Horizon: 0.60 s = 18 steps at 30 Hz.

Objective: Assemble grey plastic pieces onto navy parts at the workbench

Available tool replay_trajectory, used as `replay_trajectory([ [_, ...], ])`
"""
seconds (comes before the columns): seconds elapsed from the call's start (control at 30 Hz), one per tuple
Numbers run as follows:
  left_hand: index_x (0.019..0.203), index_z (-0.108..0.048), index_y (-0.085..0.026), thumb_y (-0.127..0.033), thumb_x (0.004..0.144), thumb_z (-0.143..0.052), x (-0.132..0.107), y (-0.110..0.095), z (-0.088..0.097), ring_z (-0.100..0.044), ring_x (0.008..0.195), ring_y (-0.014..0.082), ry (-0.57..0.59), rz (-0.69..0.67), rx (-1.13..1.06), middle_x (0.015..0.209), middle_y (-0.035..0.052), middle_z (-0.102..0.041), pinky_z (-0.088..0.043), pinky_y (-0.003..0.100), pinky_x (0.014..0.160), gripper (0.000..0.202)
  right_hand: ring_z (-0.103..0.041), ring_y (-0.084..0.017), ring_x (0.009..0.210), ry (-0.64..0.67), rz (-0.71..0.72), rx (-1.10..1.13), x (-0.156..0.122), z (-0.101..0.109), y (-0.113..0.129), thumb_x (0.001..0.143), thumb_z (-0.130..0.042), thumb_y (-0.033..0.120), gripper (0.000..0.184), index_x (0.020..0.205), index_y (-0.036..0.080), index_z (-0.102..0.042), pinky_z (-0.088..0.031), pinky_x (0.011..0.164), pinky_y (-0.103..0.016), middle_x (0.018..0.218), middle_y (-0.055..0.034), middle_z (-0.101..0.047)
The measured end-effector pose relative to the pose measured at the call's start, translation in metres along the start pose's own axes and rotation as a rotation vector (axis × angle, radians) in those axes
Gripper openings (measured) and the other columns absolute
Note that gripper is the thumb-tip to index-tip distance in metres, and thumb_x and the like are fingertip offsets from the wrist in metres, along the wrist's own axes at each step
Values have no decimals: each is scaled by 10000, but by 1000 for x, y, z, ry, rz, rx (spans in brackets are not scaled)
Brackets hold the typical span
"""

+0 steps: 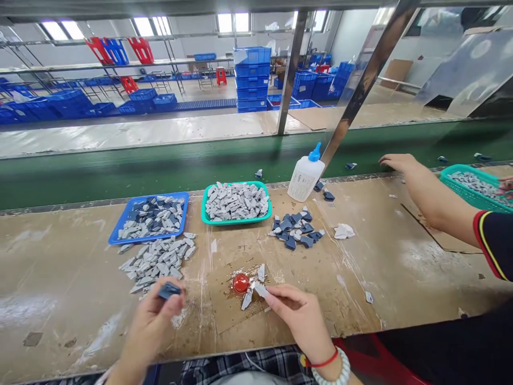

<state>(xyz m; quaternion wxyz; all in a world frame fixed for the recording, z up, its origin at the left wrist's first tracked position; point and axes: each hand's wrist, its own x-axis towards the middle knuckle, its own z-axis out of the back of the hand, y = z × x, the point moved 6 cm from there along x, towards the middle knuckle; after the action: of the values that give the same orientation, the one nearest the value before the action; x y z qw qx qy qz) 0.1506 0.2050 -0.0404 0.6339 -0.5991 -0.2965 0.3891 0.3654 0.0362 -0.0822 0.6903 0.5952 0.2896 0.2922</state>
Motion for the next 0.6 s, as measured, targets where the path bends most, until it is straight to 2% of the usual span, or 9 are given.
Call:
replay_trajectory([
  [0.1,911,-583,-204,-519,795,-629,-5,2,-43,-419,631,124,126,71,-32,696,-26,-489,-343,222,598,339,-574,-109,485,45,-166,251,6,-10,4,647,-783,419,305,807,159,-768,-509,455,-212,626,-47,-693],
  [0.17,1022,-564,-211,-513,816,-607,-7,-1,-67,-471,716,141,239,71,-65,791,-5,-547,-375,236,679,368,-602,-113,529,67,-107,312,9,-17,21,653,-791,384,260,798,170,-767,-533,496,-211,668,-49,-704],
  [0.23,1080,-541,-218,-505,828,-597,-9,-6,-82,-509,822,158,315,30,-109,908,16,-583,-389,250,767,385,-658,-140,635,74,61,261,9,-21,46,689,-775,295,146,790,190,-765,-562,555,-209,757,-55,-721],
  [0.3,1087,-536,-220,-515,830,-589,-9,-10,-87,-520,867,168,333,-15,-148,951,26,-589,-395,254,791,395,-685,-156,729,86,265,136,6,-25,70,730,-736,194,97,822,214,-762,-581,618,-208,812,-54,-726],
  [0.4,1065,-551,-212,-541,822,-582,-8,-12,-86,-531,890,191,305,-46,-142,949,42,-596,-403,259,761,411,-689,-151,774,105,490,-25,0,-32,94,763,-690,109,198,903,239,-743,-589,669,-210,856,-46,-725],
  [0.6,1001,-586,-229,-505,879,-502,-9,-15,-84,-556,888,210,242,-93,3,945,53,-610,-398,297,794,314,-670,-115,792,141,711,-200,-8,-46,102,803,-626,45,253,971,223,-692,-566,704,-166,897,-37,-700],
])
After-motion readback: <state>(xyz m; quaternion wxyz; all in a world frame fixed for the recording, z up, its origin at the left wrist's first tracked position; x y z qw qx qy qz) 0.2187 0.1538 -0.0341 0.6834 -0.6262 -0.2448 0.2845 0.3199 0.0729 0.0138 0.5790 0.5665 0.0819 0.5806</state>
